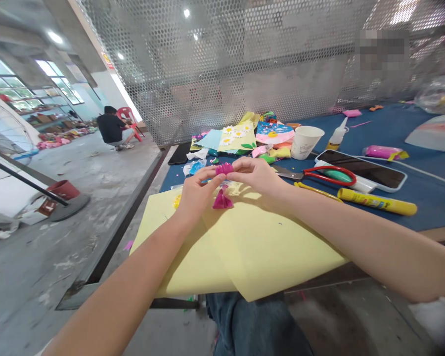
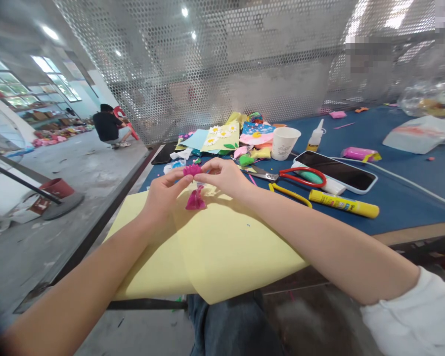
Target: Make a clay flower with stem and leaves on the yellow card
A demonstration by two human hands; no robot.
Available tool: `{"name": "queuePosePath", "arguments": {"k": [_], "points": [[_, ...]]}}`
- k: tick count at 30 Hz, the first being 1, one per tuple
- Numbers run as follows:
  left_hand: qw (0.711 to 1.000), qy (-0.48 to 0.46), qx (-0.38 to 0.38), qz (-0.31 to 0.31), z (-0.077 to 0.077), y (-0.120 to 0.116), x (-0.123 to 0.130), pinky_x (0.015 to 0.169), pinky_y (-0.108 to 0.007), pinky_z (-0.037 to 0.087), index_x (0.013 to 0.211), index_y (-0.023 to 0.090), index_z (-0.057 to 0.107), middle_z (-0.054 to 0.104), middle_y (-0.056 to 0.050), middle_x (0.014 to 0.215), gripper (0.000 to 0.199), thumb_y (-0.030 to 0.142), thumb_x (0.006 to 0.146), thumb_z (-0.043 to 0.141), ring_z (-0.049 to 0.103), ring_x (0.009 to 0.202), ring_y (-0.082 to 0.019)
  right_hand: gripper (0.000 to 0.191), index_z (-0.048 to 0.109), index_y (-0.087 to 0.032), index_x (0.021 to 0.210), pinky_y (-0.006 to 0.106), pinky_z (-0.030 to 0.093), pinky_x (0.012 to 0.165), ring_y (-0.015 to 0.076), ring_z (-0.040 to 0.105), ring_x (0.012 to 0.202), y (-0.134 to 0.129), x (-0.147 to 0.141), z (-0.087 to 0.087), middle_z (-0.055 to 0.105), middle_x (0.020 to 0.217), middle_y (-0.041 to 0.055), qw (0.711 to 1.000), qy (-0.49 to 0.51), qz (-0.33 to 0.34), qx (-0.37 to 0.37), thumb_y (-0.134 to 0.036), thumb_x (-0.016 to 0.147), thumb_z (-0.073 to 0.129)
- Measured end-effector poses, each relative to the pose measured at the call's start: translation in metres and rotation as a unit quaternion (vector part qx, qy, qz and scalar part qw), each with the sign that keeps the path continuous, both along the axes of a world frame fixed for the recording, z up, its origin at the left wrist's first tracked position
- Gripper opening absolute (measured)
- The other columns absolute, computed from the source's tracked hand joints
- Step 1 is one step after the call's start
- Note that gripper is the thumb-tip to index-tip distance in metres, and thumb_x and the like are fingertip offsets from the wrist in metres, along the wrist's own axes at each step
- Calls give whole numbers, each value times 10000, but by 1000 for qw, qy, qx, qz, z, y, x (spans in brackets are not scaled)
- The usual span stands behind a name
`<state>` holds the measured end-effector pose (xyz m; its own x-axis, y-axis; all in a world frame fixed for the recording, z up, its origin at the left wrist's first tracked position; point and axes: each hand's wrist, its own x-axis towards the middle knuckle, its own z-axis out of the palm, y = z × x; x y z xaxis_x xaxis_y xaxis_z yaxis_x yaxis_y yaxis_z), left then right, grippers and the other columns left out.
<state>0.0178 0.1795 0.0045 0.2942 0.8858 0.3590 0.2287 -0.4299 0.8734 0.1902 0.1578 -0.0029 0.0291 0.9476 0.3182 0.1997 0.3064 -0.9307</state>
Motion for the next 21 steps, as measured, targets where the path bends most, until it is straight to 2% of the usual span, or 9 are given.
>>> {"name": "queuePosePath", "arguments": {"k": [3,7,12,16,21], "points": [[1000,-3,-4,-2,0,0,0,1036,-427,427,781,235,738,723,-50,1033,117,334,782,675,600,1121,-255,176,667,-172,733,315,474,721,165,613,763,-1,-1,0,665,796,27,1000,7,12,9,-317,670,745],[1000,-2,-3,-6,0,0,1,977,-429,476,741,231,731,723,-50,1018,111,322,776,677,633,1050,-248,204,680,-192,843,317,484,735,161,625,774,-4,-2,2,690,842,20,998,46,30,-11,-336,705,721],[999,21,31,-22,-1,2,0,1041,-451,431,727,249,748,715,-51,1087,109,316,785,685,608,1127,-259,145,688,-182,724,325,474,795,175,627,823,-3,0,4,701,828,34,999,45,17,-16,-322,701,716],[998,44,48,-24,-3,3,-1,1070,-477,394,706,262,746,694,-45,1170,126,319,800,684,595,1162,-272,162,714,-192,798,323,475,797,171,632,833,-4,-1,4,711,885,33,997,56,36,-28,-322,702,728],[992,94,75,-27,-5,2,0,1063,-480,390,732,266,754,689,-38,1187,108,338,789,695,592,1159,-272,110,704,-188,689,318,472,804,169,628,834,-6,-4,3,690,822,31,998,54,44,3,-296,701,724]]}}
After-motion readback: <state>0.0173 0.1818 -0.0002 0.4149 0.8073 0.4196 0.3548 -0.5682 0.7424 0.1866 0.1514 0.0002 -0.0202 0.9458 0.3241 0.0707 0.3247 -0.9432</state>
